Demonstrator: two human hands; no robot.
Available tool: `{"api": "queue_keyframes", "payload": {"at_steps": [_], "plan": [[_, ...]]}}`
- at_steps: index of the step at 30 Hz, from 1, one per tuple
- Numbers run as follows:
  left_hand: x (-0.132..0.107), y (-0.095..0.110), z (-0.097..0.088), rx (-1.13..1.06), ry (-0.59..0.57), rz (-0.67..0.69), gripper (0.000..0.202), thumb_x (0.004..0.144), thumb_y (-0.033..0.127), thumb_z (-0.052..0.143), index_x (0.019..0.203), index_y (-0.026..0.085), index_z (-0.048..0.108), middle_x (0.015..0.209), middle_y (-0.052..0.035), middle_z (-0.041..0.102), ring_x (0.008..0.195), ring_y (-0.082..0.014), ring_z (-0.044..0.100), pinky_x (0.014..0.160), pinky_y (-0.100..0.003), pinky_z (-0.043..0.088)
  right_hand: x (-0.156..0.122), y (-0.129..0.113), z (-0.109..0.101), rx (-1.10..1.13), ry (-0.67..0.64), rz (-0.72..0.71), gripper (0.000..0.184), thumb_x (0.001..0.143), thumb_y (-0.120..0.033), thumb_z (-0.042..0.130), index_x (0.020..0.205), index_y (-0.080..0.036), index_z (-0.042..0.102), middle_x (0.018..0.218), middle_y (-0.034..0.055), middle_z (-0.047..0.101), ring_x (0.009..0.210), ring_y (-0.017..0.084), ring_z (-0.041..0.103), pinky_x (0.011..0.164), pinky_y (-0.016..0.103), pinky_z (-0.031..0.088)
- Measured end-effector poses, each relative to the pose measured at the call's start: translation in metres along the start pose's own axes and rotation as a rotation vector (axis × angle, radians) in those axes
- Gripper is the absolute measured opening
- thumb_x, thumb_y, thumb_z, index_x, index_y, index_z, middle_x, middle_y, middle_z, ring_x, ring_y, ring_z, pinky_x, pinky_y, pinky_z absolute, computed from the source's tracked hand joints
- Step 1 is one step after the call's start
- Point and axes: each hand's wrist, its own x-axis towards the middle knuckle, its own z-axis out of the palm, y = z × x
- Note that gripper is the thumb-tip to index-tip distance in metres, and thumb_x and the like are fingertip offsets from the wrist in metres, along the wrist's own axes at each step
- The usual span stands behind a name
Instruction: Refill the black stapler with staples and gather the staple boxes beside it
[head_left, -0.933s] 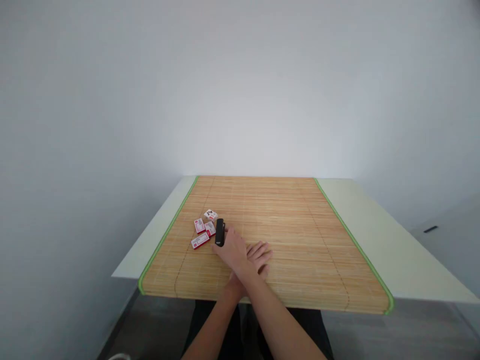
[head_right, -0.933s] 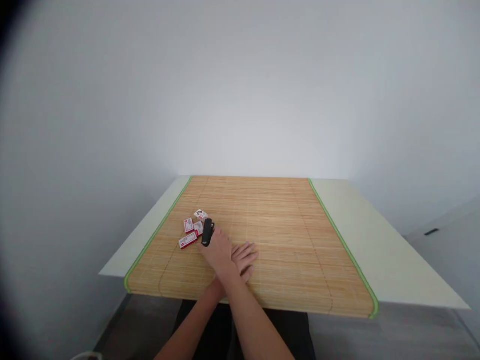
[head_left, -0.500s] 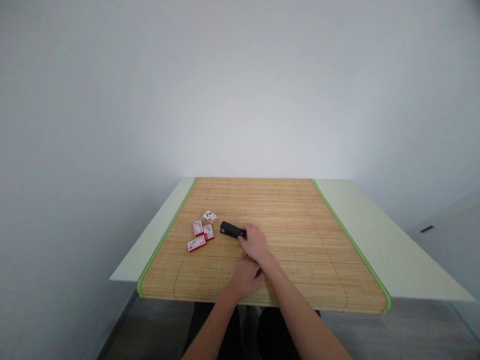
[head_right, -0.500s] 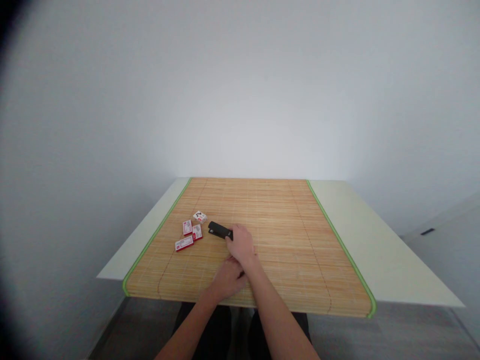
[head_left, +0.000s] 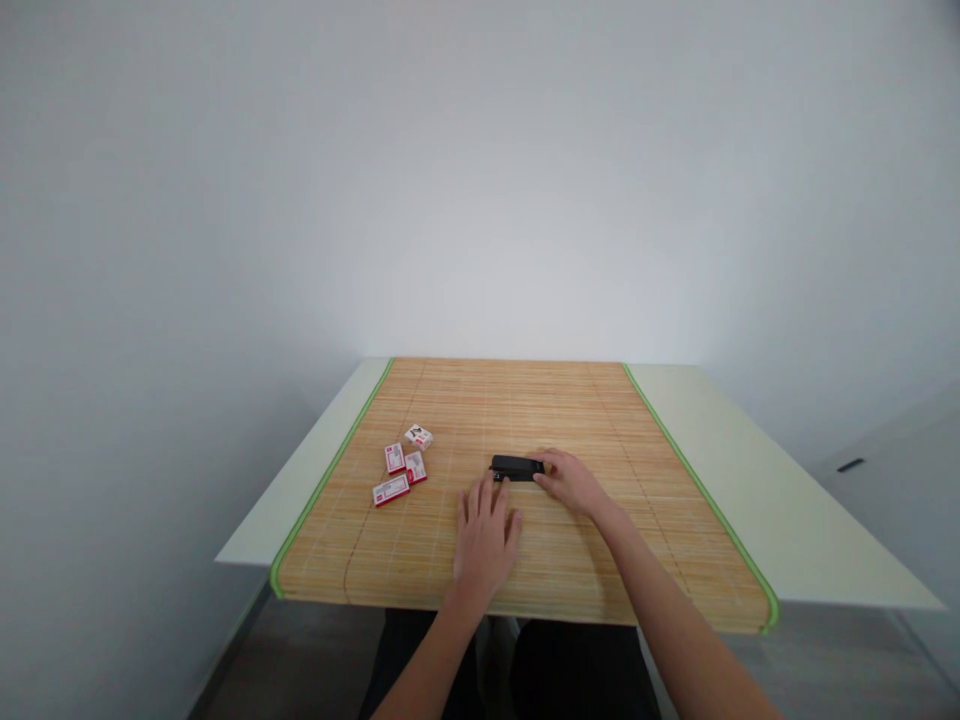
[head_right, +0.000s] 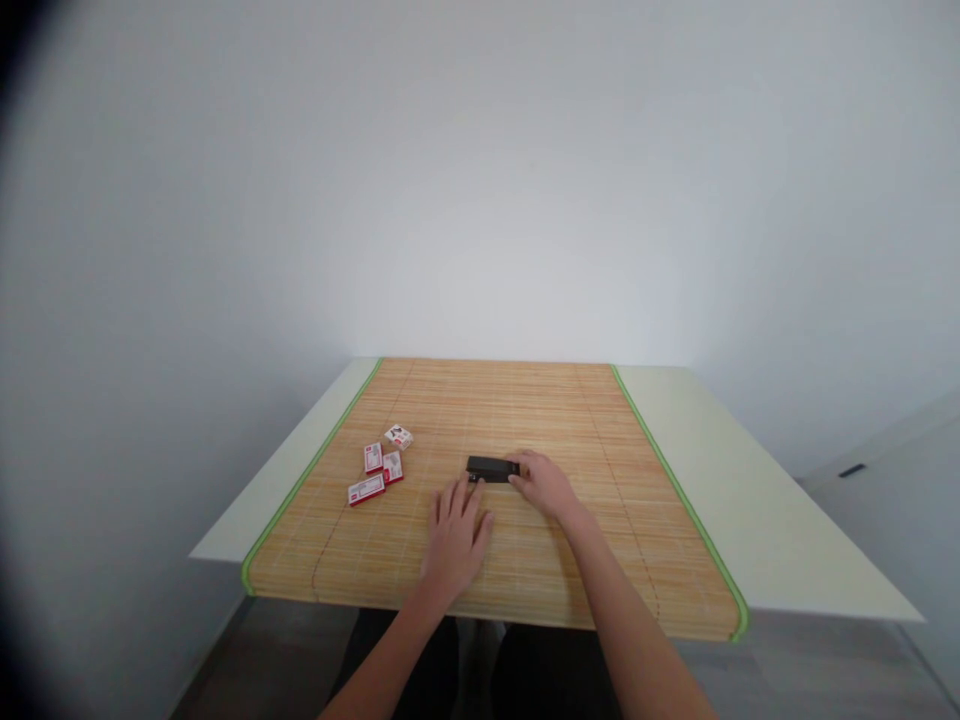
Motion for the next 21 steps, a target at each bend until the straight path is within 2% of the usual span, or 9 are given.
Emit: {"api": "queue_keyframes", "payload": {"at_steps": [4,8,13,16,18,21], "plan": [[0.004,0.0,0.006,0.027,-0.042,-0.014,0.057,0.104,0.045,0.039,0.159,0.033,0.033,0.166,-0.0051,0.034,0.155,-0.0357,0.02,0.125,-0.068,0.011,0.003,-0.001,-0.003,-0.01,-0.023,0.006,0.046,0.085,-0.021,0.06,0.129,-0.025,0.071,0.124,0.0072,0.072,0.113,0.024,0.065,0.102,0.037,0.047],[0.006,-0.003,0.012,0.042,-0.019,-0.017,0.056,0.104,0.046,0.039,0.159,0.036,0.033,0.165,-0.0047,0.035,0.154,-0.037,0.023,0.123,-0.071,0.008,0.01,-0.005,-0.004,-0.039,-0.041,0.012,0.04,0.083,-0.025,0.066,0.122,-0.025,0.075,0.12,0.0074,0.073,0.112,0.027,0.065,0.1,0.037,0.046],[0.005,-0.003,0.015,0.094,-0.009,-0.028,0.053,0.104,0.047,0.038,0.155,0.034,0.04,0.164,-0.0041,0.037,0.154,-0.0361,0.023,0.123,-0.071,0.008,0.03,-0.029,0.014,-0.059,-0.031,-0.083,0.04,0.083,-0.036,0.076,0.122,-0.028,0.073,0.122,0.006,0.071,0.117,0.028,0.06,0.102,0.038,0.043],[0.005,0.0,0.012,0.162,-0.051,-0.06,0.053,0.105,0.049,0.035,0.154,0.033,0.043,0.165,-0.004,0.036,0.155,-0.0342,0.024,0.125,-0.067,0.009,0.045,-0.041,0.022,-0.055,-0.031,-0.155,0.032,0.082,-0.036,0.079,0.113,-0.027,0.075,0.118,0.0067,0.071,0.118,0.028,0.057,0.1,0.039,0.042],[0.005,0.003,0.009,0.185,-0.066,-0.072,0.054,0.105,0.049,0.034,0.157,0.034,0.037,0.166,-0.0031,0.033,0.155,-0.0328,0.023,0.125,-0.065,0.011,0.05,-0.043,0.019,-0.043,-0.032,-0.189,0.026,0.082,-0.035,0.081,0.105,-0.026,0.076,0.112,0.0075,0.071,0.114,0.028,0.058,0.097,0.04,0.043],[0.005,0.005,0.005,0.181,-0.073,-0.074,0.057,0.105,0.043,0.035,0.161,0.038,0.026,0.167,-0.0013,0.032,0.155,-0.0326,0.023,0.125,-0.067,0.01,0.049,-0.037,0.002,-0.001,-0.034,-0.237,0.023,0.085,-0.035,0.078,0.106,-0.026,0.074,0.109,0.0058,0.071,0.105,0.024,0.062,0.092,0.037,0.046]]}}
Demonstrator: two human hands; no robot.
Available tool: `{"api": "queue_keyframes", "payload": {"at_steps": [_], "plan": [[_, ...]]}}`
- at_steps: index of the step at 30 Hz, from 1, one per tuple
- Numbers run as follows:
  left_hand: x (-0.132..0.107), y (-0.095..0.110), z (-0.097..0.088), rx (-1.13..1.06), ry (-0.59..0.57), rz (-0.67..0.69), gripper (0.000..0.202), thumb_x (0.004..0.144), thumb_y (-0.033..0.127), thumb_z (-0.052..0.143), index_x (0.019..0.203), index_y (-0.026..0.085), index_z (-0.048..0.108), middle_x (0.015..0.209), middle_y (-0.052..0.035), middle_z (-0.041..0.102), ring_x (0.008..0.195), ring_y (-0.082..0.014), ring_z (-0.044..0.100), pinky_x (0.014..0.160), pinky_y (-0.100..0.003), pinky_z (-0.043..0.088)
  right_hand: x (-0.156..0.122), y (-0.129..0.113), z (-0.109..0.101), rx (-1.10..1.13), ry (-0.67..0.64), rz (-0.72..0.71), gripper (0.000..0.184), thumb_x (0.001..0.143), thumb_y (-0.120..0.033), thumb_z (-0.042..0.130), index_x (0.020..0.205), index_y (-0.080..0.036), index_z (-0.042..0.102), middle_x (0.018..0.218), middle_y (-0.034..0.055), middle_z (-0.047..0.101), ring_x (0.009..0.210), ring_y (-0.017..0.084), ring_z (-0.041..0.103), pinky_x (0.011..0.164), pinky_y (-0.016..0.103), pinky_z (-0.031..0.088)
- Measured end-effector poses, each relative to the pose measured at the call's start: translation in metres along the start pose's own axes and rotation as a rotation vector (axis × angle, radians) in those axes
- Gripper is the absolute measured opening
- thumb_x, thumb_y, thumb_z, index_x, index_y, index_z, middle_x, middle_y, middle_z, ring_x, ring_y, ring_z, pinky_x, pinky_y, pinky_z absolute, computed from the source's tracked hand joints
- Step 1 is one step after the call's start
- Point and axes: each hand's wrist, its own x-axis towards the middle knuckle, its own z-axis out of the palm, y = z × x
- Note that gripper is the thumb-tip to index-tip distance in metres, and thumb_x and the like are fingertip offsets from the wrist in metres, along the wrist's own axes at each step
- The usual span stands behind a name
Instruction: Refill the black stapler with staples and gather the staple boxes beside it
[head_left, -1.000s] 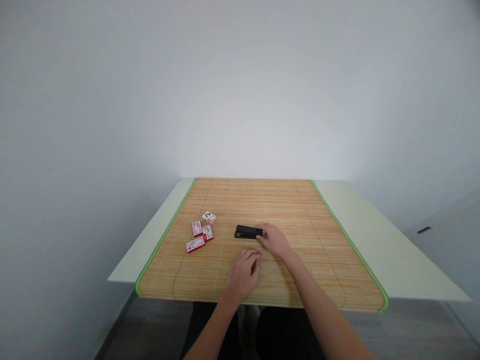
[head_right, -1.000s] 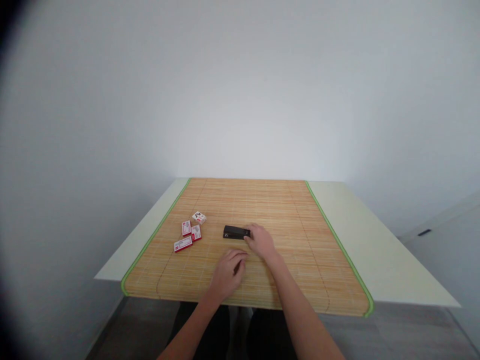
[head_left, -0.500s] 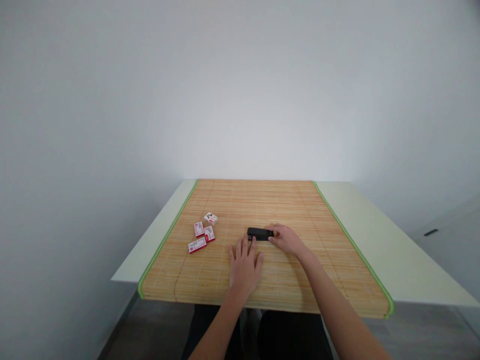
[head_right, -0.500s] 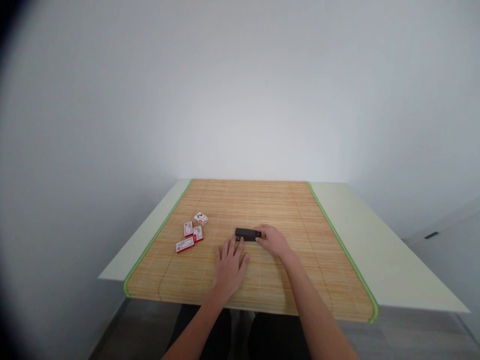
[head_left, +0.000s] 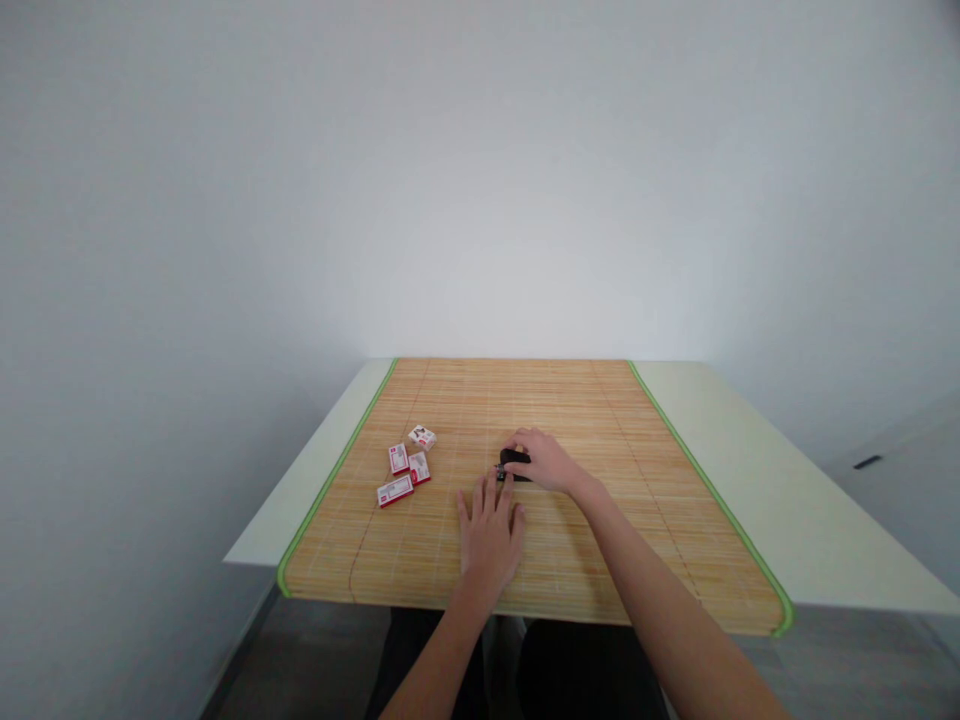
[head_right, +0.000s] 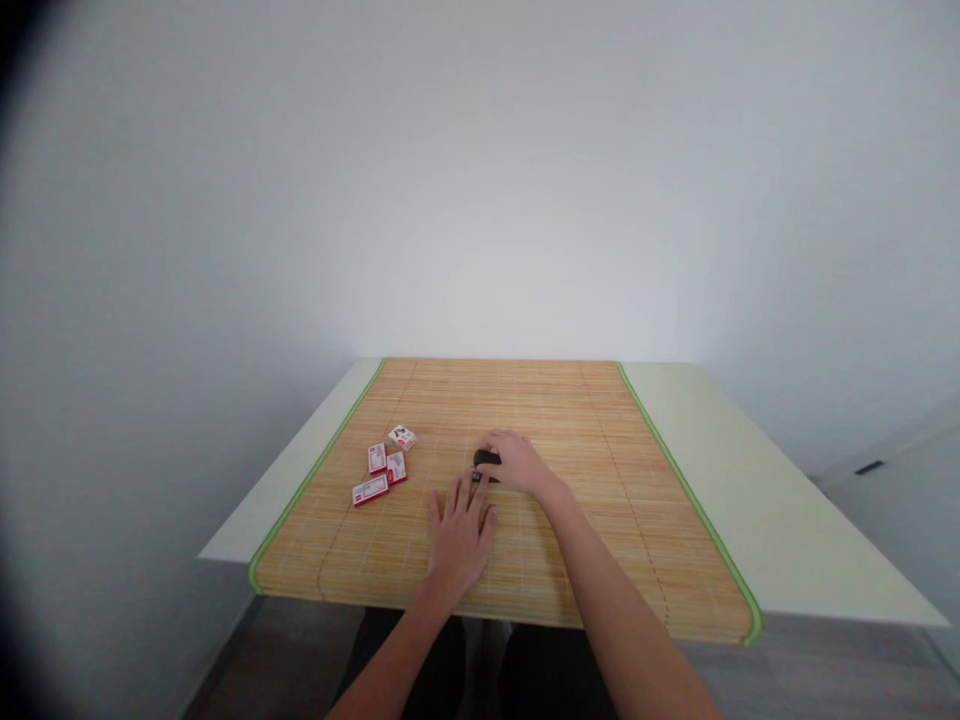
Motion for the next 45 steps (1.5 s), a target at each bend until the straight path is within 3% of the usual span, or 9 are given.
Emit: {"api": "queue_keyframes", "payload": {"at_steps": [7,12,20,25,29,34,38,42,45], "plan": [[0.001,-0.001,0.0,-0.069,0.012,0.007,0.057,0.104,0.038,0.038,0.16,0.039,0.029,0.167,-0.0008,0.032,0.155,-0.0329,0.022,0.125,-0.068,0.006,-0.04,0.029,-0.044,0.325,0.111,0.031,0.035,0.089,-0.04,0.07,0.122,-0.027,0.069,0.117,0.0055,0.072,0.1,0.021,0.067,0.079,0.033,0.054],[0.001,-0.001,0.002,-0.097,0.035,0.008,0.057,0.104,0.038,0.04,0.16,0.038,0.03,0.167,-0.0014,0.03,0.156,-0.0334,0.021,0.124,-0.069,0.007,-0.078,0.063,-0.051,0.554,0.173,0.153,0.041,0.088,-0.049,0.071,0.121,-0.026,0.066,0.118,0.007,0.073,0.111,0.024,0.068,0.091,0.039,0.057],[0.001,0.0,0.001,-0.108,0.038,0.005,0.058,0.103,0.038,0.042,0.159,0.04,0.031,0.168,-0.0001,0.028,0.154,-0.034,0.023,0.123,-0.07,0.008,-0.129,0.114,-0.012,0.565,0.327,0.349,0.053,0.081,-0.061,0.072,0.12,-0.025,0.069,0.112,0.0084,0.075,0.104,0.028,0.069,0.094,0.045,0.057],[0.0,0.0,0.001,-0.083,0.045,0.003,0.059,0.102,0.037,0.043,0.16,0.039,0.03,0.168,-0.0002,0.029,0.155,-0.0334,0.022,0.124,-0.068,0.009,-0.132,0.115,0.006,0.526,0.407,0.35,0.053,0.084,-0.059,0.069,0.124,-0.025,0.069,0.11,0.0076,0.076,0.098,0.028,0.07,0.093,0.046,0.056],[0.0,-0.001,0.001,-0.083,0.057,0.011,0.058,0.102,0.037,0.044,0.159,0.039,0.032,0.167,-0.0006,0.03,0.155,-0.0327,0.022,0.125,-0.067,0.011,-0.132,0.113,0.018,0.531,0.483,0.392,0.068,0.084,-0.058,0.069,0.143,-0.027,0.056,0.119,0.0086,0.072,0.099,0.027,0.069,0.091,0.045,0.057],[-0.003,-0.003,0.001,-0.159,0.081,0.044,0.054,0.102,0.033,0.044,0.156,0.035,0.039,0.167,-0.0017,0.032,0.156,-0.0285,0.021,0.126,-0.056,0.021,-0.138,0.112,0.034,0.478,0.589,0.439,0.078,0.084,-0.058,0.07,0.151,-0.026,0.047,0.128,0.0104,0.068,0.111,0.028,0.066,0.103,0.05,0.052],[0.001,-0.024,-0.011,-0.179,0.183,-0.066,0.043,0.101,0.031,0.047,0.143,0.029,0.055,0.162,-0.0059,0.037,0.151,-0.0289,0.029,0.124,-0.051,0.027,-0.14,0.105,0.036,0.443,0.646,0.411,0.072,0.088,-0.057,0.066,0.15,-0.027,0.048,0.139,0.012,0.063,0.124,0.03,0.061,0.11,0.052,0.047],[0.016,-0.071,-0.036,-0.061,0.334,-0.319,0.042,0.095,0.034,0.057,0.135,0.019,0.058,0.152,-0.0162,0.041,0.141,-0.0364,0.036,0.117,-0.057,0.029,-0.138,0.096,0.033,0.432,0.663,0.416,0.068,0.089,-0.058,0.064,0.148,-0.026,0.051,0.137,0.0132,0.064,0.123,0.031,0.062,0.109,0.054,0.048],[0.027,-0.105,-0.049,0.039,0.377,-0.43,0.043,0.091,0.037,0.062,0.129,0.017,0.059,0.149,-0.0179,0.042,0.135,-0.0373,0.038,0.113,-0.057,0.03,-0.138,0.091,0.029,0.44,0.658,0.416,0.066,0.089,-0.059,0.064,0.146,-0.026,0.054,0.138,0.013,0.065,0.124,0.031,0.063,0.108,0.054,0.049]]}}
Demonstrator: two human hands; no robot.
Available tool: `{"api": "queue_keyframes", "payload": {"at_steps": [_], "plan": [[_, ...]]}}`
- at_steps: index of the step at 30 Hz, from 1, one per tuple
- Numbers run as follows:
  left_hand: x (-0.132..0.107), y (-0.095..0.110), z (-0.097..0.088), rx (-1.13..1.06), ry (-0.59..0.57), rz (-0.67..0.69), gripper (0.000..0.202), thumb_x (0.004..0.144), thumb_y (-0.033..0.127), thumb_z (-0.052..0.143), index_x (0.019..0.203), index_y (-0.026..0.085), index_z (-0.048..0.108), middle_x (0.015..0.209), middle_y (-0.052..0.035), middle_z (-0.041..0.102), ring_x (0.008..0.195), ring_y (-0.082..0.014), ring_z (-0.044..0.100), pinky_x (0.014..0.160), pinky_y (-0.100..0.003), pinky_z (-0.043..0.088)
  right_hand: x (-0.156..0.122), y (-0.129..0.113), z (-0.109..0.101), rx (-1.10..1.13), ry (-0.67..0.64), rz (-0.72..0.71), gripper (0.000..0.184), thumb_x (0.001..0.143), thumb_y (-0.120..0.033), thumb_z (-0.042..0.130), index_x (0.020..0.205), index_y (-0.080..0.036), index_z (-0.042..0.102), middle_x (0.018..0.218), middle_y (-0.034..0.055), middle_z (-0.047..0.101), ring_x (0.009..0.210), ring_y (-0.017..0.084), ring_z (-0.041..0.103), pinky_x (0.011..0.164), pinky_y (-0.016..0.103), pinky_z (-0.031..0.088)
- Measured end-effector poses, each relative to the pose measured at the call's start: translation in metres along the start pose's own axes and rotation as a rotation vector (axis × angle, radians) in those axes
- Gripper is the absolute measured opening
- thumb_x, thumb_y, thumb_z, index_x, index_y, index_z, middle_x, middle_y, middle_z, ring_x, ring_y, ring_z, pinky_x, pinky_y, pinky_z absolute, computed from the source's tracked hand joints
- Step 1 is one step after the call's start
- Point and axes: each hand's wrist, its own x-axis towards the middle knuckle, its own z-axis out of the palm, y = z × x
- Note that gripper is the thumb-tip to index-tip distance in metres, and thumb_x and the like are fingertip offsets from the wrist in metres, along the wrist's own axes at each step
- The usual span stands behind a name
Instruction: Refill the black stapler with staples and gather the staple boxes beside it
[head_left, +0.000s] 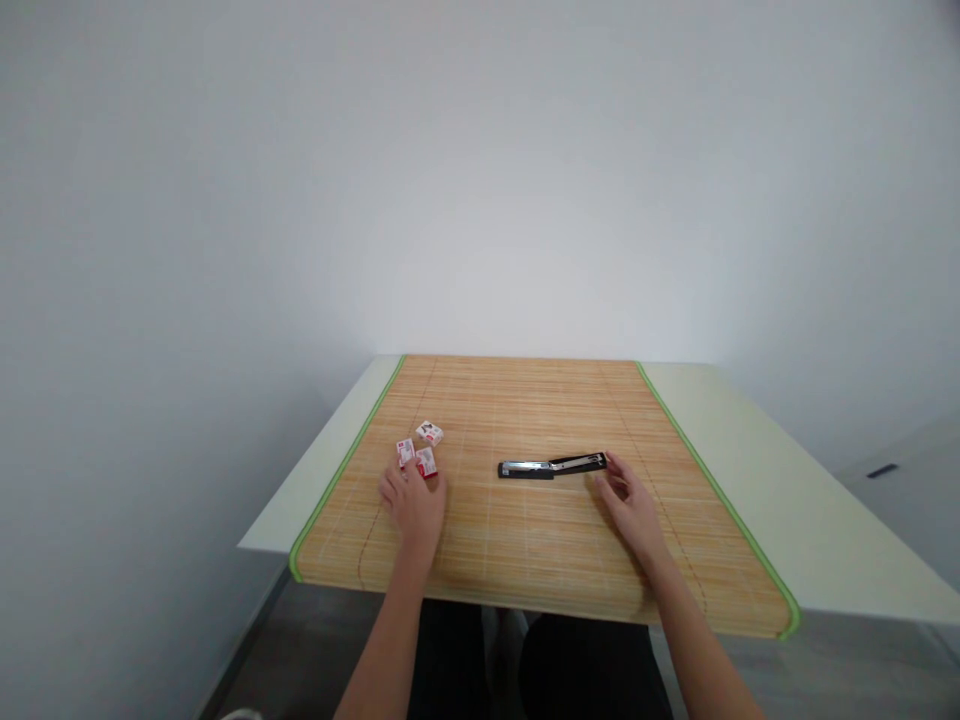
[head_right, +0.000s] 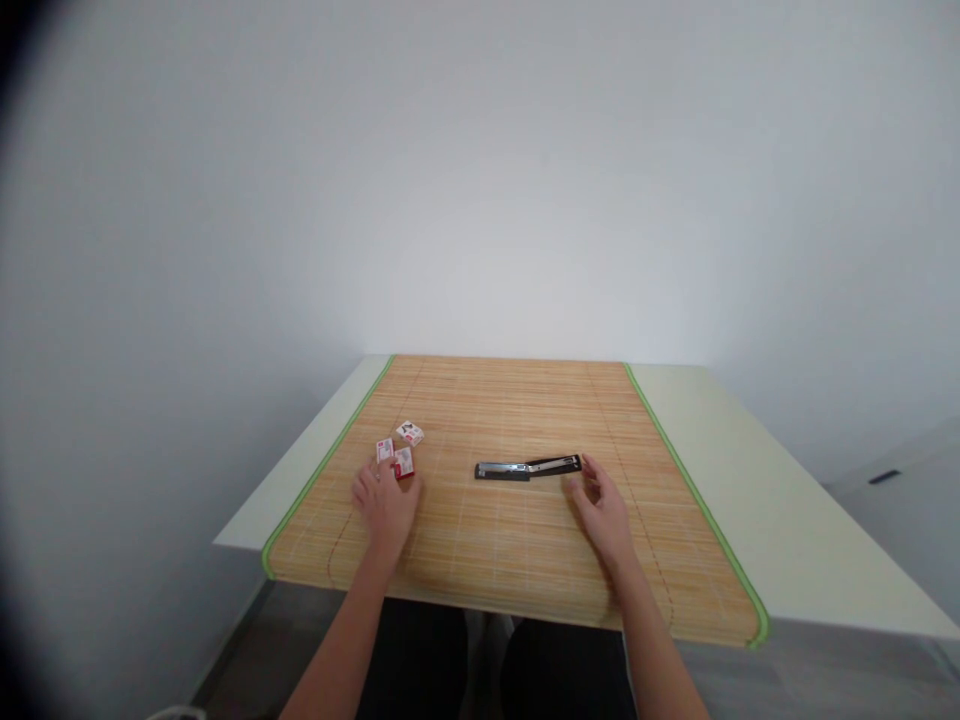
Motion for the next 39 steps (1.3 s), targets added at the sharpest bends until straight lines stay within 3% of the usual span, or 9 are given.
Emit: {"api": "queue_keyframes", "payload": {"at_steps": [3,6,13,16,19,21,23,29,39], "plan": [[0.011,-0.013,0.002,0.067,0.018,-0.043,0.04,0.087,0.041,0.066,0.119,0.017,0.063,0.146,-0.0178,0.044,0.132,-0.0381,0.039,0.11,-0.056,0.031,-0.002,-0.005,-0.002,0.009,-0.005,0.016,0.064,0.089,-0.059,0.064,0.144,-0.027,0.056,0.138,0.0118,0.065,0.122,0.032,0.063,0.106,0.053,0.051],[0.011,-0.013,0.006,0.093,0.013,-0.045,0.039,0.088,0.044,0.065,0.116,0.017,0.065,0.145,-0.0181,0.045,0.13,-0.0387,0.04,0.109,-0.057,0.031,-0.003,-0.009,-0.003,0.02,-0.015,0.04,0.062,0.089,-0.059,0.063,0.143,-0.028,0.057,0.138,0.011,0.065,0.12,0.032,0.064,0.103,0.053,0.053],[-0.024,-0.001,-0.003,0.032,-0.019,0.028,0.034,0.091,0.04,0.062,0.118,0.02,0.065,0.144,-0.0161,0.046,0.133,-0.0386,0.039,0.112,-0.057,0.03,-0.007,-0.01,-0.004,0.027,0.009,0.054,0.064,0.091,-0.061,0.06,0.144,-0.026,0.055,0.135,0.013,0.066,0.114,0.031,0.067,0.1,0.051,0.054],[-0.049,0.005,-0.006,-0.107,-0.15,0.162,0.033,0.089,0.034,0.063,0.12,0.024,0.064,0.135,-0.0125,0.053,0.129,-0.0344,0.046,0.11,-0.051,0.036,-0.015,-0.011,-0.005,0.013,0.044,0.051,0.06,0.09,-0.061,0.062,0.139,-0.025,0.058,0.131,0.0132,0.067,0.11,0.03,0.067,0.095,0.048,0.055],[-0.064,0.017,-0.005,-0.263,-0.381,0.345,0.034,0.087,0.029,0.065,0.121,0.03,0.064,0.125,-0.0067,0.059,0.12,-0.0292,0.053,0.106,-0.045,0.041,-0.028,-0.016,-0.008,-0.084,0.053,0.029,0.044,0.091,-0.062,0.06,0.112,-0.024,0.069,0.108,0.0118,0.073,0.096,0.029,0.067,0.087,0.045,0.056],[-0.066,0.028,-0.001,-0.324,-0.487,0.432,0.036,0.086,0.027,0.066,0.122,0.032,0.064,0.122,-0.0047,0.06,0.116,-0.0276,0.054,0.103,-0.044,0.042,-0.038,-0.022,-0.01,-0.176,0.015,-0.008,0.039,0.093,-0.062,0.058,0.092,-0.024,0.07,0.093,0.0103,0.072,0.087,0.028,0.065,0.082,0.044,0.054],[-0.063,0.04,0.003,-0.363,-0.539,0.492,0.039,0.085,0.026,0.067,0.123,0.033,0.064,0.121,-0.0036,0.061,0.116,-0.0266,0.054,0.103,-0.043,0.041,-0.045,-0.029,-0.008,-0.241,-0.066,-0.074,0.038,0.094,-0.06,0.058,0.085,-0.026,0.07,0.091,0.0095,0.071,0.088,0.028,0.063,0.084,0.045,0.052],[-0.052,0.061,0.014,-0.435,-0.596,0.581,0.039,0.083,0.028,0.07,0.122,0.032,0.067,0.119,-0.0035,0.062,0.118,-0.0264,0.053,0.105,-0.042,0.039,-0.053,-0.044,0.011,-0.312,-0.295,-0.238,0.026,0.092,-0.054,0.065,0.097,-0.032,0.076,0.1,0.0075,0.072,0.1,0.031,0.063,0.09,0.047,0.049],[-0.045,0.057,0.02,-0.483,-0.638,0.611,0.04,0.083,0.029,0.073,0.123,0.034,0.068,0.121,-0.0016,0.064,0.116,-0.0243,0.055,0.103,-0.04,0.04,-0.051,-0.043,0.025,-0.317,-0.387,-0.262,0.017,0.091,-0.046,0.069,0.092,-0.03,0.076,0.099,0.0052,0.071,0.098,0.028,0.063,0.089,0.043,0.048]]}}
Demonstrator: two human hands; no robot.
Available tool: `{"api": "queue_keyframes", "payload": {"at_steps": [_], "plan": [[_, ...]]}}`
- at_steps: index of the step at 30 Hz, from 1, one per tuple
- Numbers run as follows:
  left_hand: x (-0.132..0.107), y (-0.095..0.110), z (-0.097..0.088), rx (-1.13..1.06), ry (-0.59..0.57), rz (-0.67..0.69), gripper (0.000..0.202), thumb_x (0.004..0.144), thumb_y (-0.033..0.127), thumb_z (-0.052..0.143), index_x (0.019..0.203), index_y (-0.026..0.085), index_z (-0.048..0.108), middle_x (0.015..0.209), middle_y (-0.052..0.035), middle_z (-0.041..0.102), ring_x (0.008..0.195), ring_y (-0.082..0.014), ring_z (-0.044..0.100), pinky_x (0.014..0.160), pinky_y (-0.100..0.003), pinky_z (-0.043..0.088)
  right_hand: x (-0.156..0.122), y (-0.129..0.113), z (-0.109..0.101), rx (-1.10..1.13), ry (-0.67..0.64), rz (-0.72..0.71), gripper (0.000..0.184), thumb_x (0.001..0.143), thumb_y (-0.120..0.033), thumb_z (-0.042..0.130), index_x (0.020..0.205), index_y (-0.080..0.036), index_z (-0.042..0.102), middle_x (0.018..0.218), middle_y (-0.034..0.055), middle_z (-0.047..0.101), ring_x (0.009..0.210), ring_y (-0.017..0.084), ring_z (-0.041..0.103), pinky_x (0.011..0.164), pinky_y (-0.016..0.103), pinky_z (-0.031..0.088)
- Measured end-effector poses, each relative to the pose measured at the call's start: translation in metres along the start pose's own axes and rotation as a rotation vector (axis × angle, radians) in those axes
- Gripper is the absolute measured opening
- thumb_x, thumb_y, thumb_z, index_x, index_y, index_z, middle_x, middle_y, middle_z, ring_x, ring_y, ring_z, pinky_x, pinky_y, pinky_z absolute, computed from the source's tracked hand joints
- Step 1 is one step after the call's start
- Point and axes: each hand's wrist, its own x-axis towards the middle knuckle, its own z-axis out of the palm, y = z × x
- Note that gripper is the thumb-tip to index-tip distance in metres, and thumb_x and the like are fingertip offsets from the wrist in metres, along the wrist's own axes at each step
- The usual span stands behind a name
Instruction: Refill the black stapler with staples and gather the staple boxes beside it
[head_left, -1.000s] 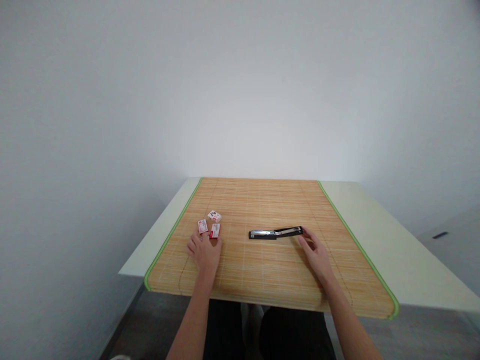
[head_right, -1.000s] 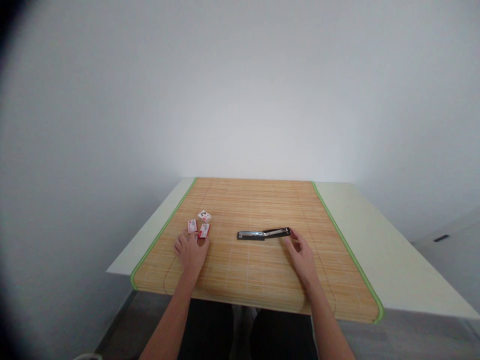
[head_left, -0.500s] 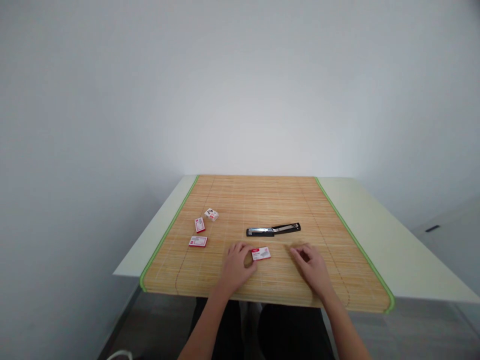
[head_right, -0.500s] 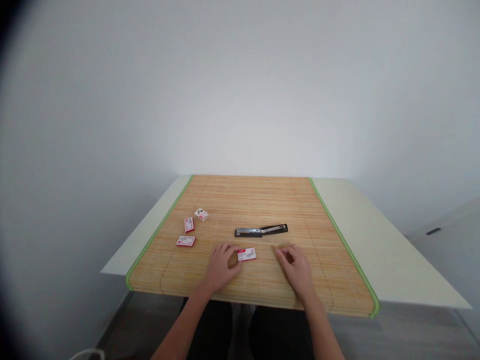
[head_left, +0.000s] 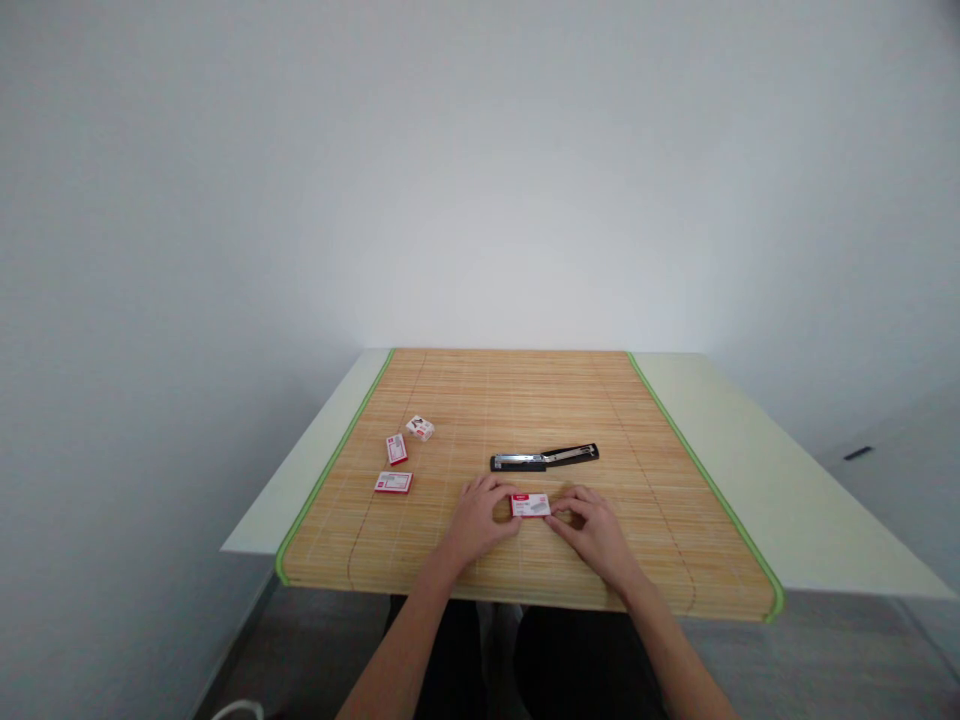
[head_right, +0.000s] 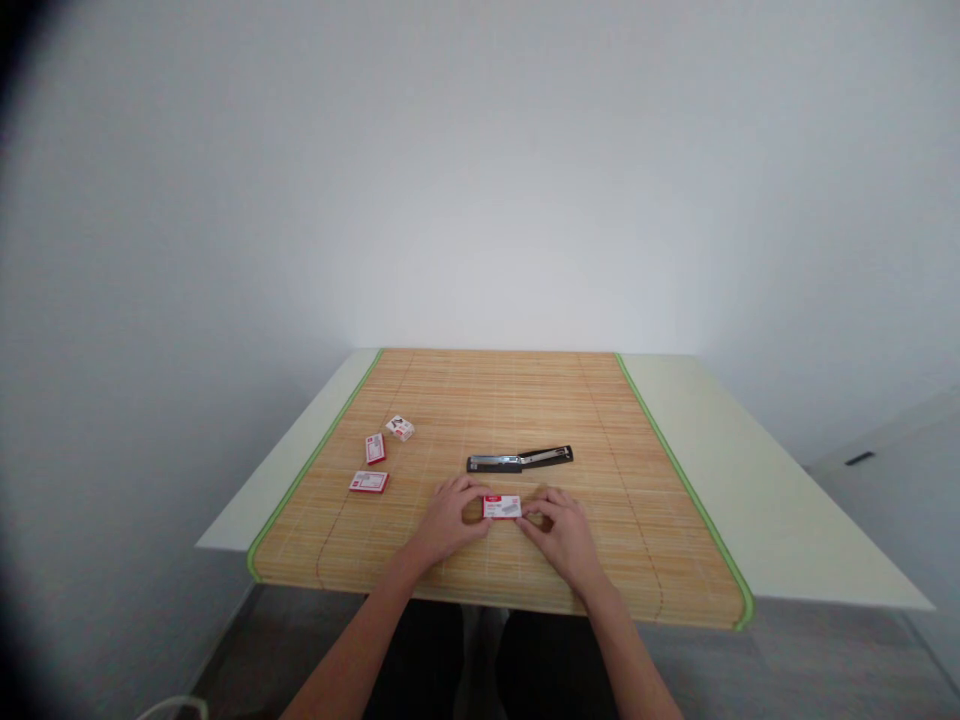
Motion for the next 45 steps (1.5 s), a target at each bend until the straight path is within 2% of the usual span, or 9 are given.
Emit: {"api": "queue_keyframes", "payload": {"at_steps": [3,7,9,14,27,30,33,39,45], "plan": [[0.0,-0.003,-0.004,-0.032,-0.016,0.017,0.041,0.084,0.034,0.075,0.124,0.035,0.068,0.123,-0.0017,0.063,0.117,-0.0245,0.056,0.104,-0.04,0.041,0.002,0.004,-0.001,0.008,-0.007,0.026,0.019,0.086,-0.045,0.073,0.094,-0.028,0.074,0.096,0.0044,0.07,0.093,0.027,0.063,0.085,0.041,0.049],[-0.003,-0.008,-0.009,-0.069,0.011,0.024,0.057,0.077,0.046,0.083,0.128,0.032,0.065,0.126,-0.003,0.062,0.12,-0.0256,0.055,0.106,-0.04,0.042,0.006,0.004,-0.005,0.013,-0.027,0.032,0.049,0.083,-0.045,0.076,0.128,-0.03,0.065,0.094,0.0036,0.067,0.088,0.025,0.062,0.082,0.039,0.05],[-0.004,-0.009,-0.01,-0.065,0.019,0.022,0.051,0.078,0.048,0.082,0.124,0.031,0.067,0.122,-0.003,0.062,0.117,-0.0252,0.056,0.104,-0.039,0.044,0.009,0.003,-0.007,0.003,-0.071,0.003,0.055,0.084,-0.044,0.075,0.136,-0.033,0.062,0.095,0.0036,0.066,0.09,0.025,0.062,0.084,0.039,0.05],[-0.004,-0.012,-0.01,-0.069,0.019,0.018,0.037,0.083,0.045,0.079,0.117,0.033,0.072,0.117,-0.0018,0.063,0.113,-0.0234,0.058,0.102,-0.038,0.045,0.015,0.0,-0.012,0.007,-0.137,-0.006,0.037,0.085,-0.044,0.074,0.12,-0.033,0.074,0.092,0.0041,0.064,0.089,0.025,0.062,0.083,0.038,0.051],[-0.022,-0.034,-0.027,-0.037,0.031,-0.029,0.037,0.085,0.046,0.076,0.121,0.033,0.073,0.121,-0.0036,0.064,0.115,-0.0254,0.059,0.102,-0.04,0.047,0.004,0.007,-0.027,-0.012,-0.134,0.028,0.041,0.087,-0.046,0.073,0.124,-0.03,0.071,0.092,0.0044,0.065,0.088,0.025,0.062,0.084,0.038,0.05],[-0.021,-0.036,-0.023,-0.024,0.041,-0.03,0.038,0.084,0.047,0.078,0.119,0.034,0.074,0.12,-0.003,0.065,0.115,-0.0254,0.059,0.102,-0.041,0.047,0.011,-0.005,-0.024,-0.022,-0.1,0.022,0.044,0.089,-0.047,0.071,0.129,-0.03,0.07,0.092,0.0044,0.065,0.089,0.024,0.062,0.083,0.036,0.049],[-0.021,-0.038,-0.021,-0.032,0.05,-0.023,0.039,0.083,0.047,0.079,0.119,0.035,0.073,0.121,-0.0029,0.065,0.116,-0.0258,0.058,0.103,-0.041,0.046,0.026,-0.027,-0.015,-0.061,-0.097,0.0,0.026,0.095,-0.044,0.064,0.113,-0.03,0.077,0.091,0.0046,0.066,0.09,0.023,0.061,0.081,0.034,0.046],[-0.021,-0.036,-0.023,-0.047,0.04,-0.02,0.038,0.083,0.047,0.079,0.119,0.034,0.074,0.118,-0.003,0.065,0.114,-0.0258,0.058,0.101,-0.041,0.045,0.066,-0.064,0.008,-0.287,-0.358,-0.116,0.008,0.088,-0.031,0.072,0.088,-0.03,0.081,0.089,0.0029,0.071,0.096,0.023,0.062,0.085,0.033,0.04],[-0.02,-0.035,-0.023,-0.045,0.039,-0.03,0.037,0.083,0.046,0.078,0.118,0.034,0.074,0.117,-0.0038,0.065,0.113,-0.0263,0.058,0.1,-0.042,0.045,0.082,-0.07,0.016,-0.31,-0.395,-0.146,0.011,0.083,-0.02,0.072,0.076,-0.025,0.078,0.084,0.0029,0.072,0.087,0.021,0.063,0.082,0.031,0.038]]}}
